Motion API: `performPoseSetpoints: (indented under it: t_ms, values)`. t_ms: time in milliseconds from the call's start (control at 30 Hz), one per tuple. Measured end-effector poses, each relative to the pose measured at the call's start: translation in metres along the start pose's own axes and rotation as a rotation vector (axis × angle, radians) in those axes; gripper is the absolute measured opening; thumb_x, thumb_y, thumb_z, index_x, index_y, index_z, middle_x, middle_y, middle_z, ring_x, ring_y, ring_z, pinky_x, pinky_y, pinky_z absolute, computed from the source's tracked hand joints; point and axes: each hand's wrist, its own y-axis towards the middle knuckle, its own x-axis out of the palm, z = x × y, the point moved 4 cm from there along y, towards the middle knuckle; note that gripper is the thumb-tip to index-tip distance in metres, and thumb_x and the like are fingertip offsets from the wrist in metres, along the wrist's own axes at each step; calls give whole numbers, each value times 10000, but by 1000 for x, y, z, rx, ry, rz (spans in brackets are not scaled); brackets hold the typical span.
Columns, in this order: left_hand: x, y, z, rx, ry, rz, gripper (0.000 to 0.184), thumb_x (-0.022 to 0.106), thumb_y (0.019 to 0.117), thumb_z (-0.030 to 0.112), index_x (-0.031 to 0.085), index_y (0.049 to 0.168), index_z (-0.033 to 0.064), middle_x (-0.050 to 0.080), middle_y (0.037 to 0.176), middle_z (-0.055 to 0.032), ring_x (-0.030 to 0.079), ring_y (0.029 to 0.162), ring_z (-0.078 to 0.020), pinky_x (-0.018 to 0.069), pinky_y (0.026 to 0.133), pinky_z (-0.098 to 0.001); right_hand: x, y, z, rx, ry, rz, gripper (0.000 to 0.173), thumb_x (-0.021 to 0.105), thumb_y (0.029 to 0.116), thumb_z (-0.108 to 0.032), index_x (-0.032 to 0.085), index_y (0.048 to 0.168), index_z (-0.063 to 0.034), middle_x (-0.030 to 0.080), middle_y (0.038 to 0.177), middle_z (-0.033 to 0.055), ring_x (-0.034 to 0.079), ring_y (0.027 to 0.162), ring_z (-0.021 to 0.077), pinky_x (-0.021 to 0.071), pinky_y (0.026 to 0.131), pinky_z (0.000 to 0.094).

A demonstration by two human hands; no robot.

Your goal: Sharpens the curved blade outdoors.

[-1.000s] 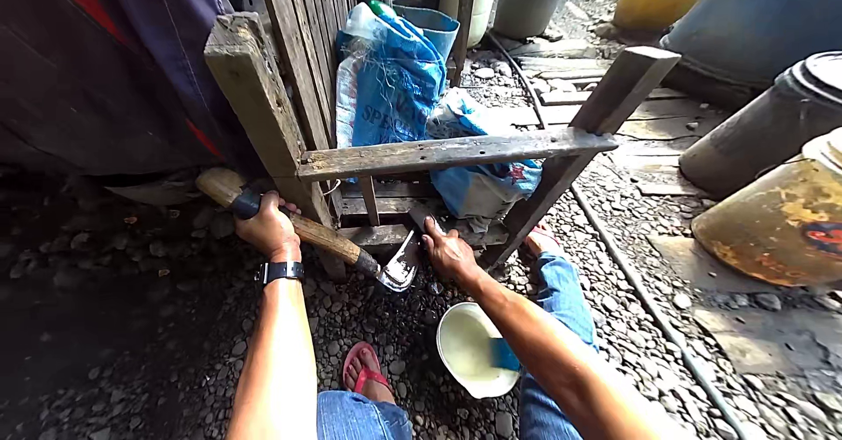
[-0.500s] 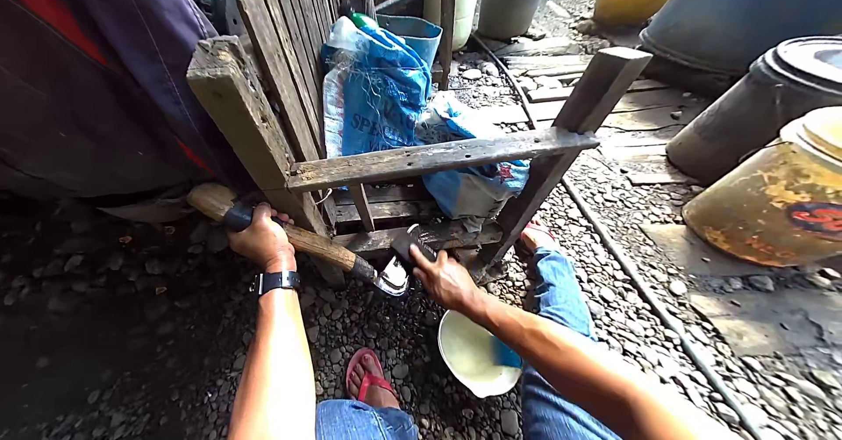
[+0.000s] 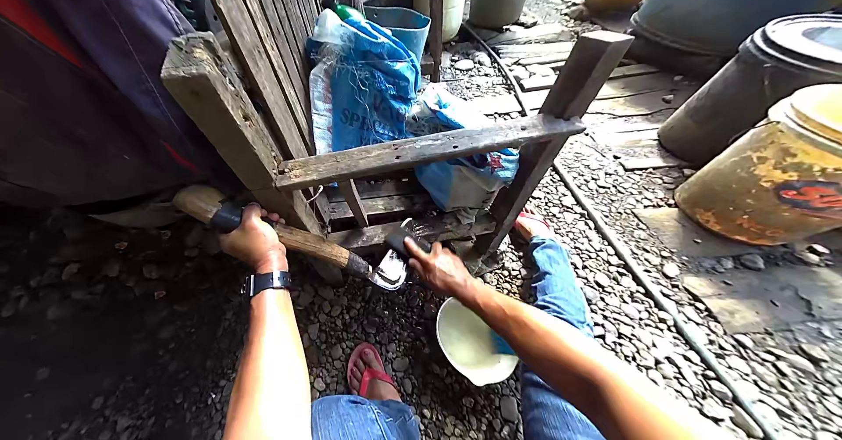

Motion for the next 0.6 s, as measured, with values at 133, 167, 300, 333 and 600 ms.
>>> performPoseSetpoints:
  t_ms: [133, 167, 300, 333, 600]
  values:
    - [1, -2, 1, -1, -17, 9, 157, 593, 972, -17, 495, 1091, 14, 537, 682, -26, 581, 468, -105, 572, 483, -275, -21, 24, -7, 186, 32, 0, 594, 289, 1110, -483, 166, 1665, -311, 459, 1472, 354, 600, 1198, 512, 507, 966, 606]
    - [2, -3, 2, -1, -14, 13, 148, 590, 971, -22, 498, 1083, 7, 540, 672, -23, 579, 457, -98, 569, 474, -265, -12, 16, -8, 137, 31, 13, 595, 318, 1106, -467, 193, 1663, -297, 475, 1440, 375, 607, 1169, 531, 514, 943, 619]
    - [4, 0, 5, 2, -7, -2, 146, 585, 970, -34, 496, 1080, 1, 538, 669, -14, 576, 452, -88, 567, 472, -257, 8, -12, -6, -33, -7, -40, 592, 376, 1101, -457, 224, 1656, -315, 493, 1383, 399, 599, 1134, 554, 503, 930, 635]
    - [2, 0, 2, 1, -15, -6, 151, 584, 962, -38, 491, 1069, 14, 536, 666, -14, 576, 453, -96, 571, 474, -266, 2, -6, -1, -2, 5, -6, 592, 379, 1099, -451, 233, 1654, -309, 489, 1392, 408, 600, 1133, 568, 506, 917, 653]
    - [4, -2, 6, 3, -6, 11, 133, 583, 975, -31, 499, 1075, -4, 537, 662, -10, 574, 452, -84, 564, 479, -249, -5, 4, -4, 92, -2, 9, 595, 344, 1105, -463, 215, 1660, -290, 498, 1394, 383, 613, 1136, 534, 512, 933, 622]
